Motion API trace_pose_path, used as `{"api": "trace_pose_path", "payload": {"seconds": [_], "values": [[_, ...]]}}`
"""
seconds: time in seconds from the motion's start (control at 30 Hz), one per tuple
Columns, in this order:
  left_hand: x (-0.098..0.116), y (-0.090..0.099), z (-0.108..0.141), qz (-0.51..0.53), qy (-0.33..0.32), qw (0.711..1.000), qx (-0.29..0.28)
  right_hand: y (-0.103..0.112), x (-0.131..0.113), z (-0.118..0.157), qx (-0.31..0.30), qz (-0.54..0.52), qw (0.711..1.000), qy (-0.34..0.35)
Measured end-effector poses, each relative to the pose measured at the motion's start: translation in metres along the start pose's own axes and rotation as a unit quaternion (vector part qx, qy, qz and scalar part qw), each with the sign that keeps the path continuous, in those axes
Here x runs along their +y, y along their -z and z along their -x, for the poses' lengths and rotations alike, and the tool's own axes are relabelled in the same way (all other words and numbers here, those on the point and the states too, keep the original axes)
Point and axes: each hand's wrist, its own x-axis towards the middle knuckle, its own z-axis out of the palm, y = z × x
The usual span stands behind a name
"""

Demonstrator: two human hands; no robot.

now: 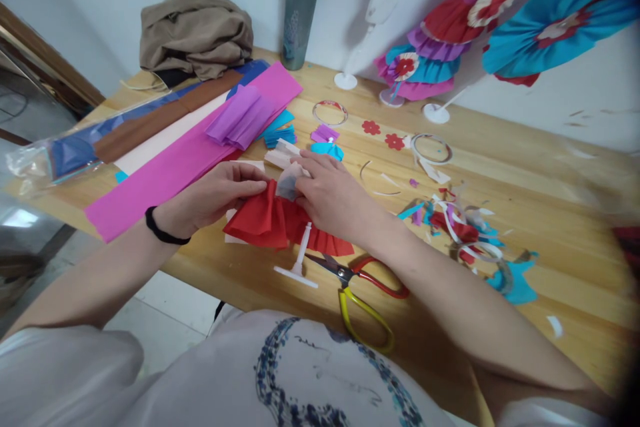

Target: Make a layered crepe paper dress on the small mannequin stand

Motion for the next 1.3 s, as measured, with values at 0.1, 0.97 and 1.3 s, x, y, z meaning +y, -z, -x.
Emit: {"api": "trace_pose_path", "payload": {"seconds": [0.1, 0.97, 1.3], "values": [[0.001, 0.001, 0.0, 0.004, 0.0, 1.0, 0.005, 0.0, 0.001, 0.0, 0.0, 0.003, 1.0, 0.01], [0.007, -0.007, -0.005, -0.014, -0.036, 0.998, -0.055, 0.006, 0.002, -0.009, 0.124, -0.055, 0.99, 0.041], [-0.003, -0.001, -0.01, 0.012, -0.082, 0.995, -0.052, 0.007, 0.012, -0.008, 0.175, -0.129, 0.972, 0.091]]}}
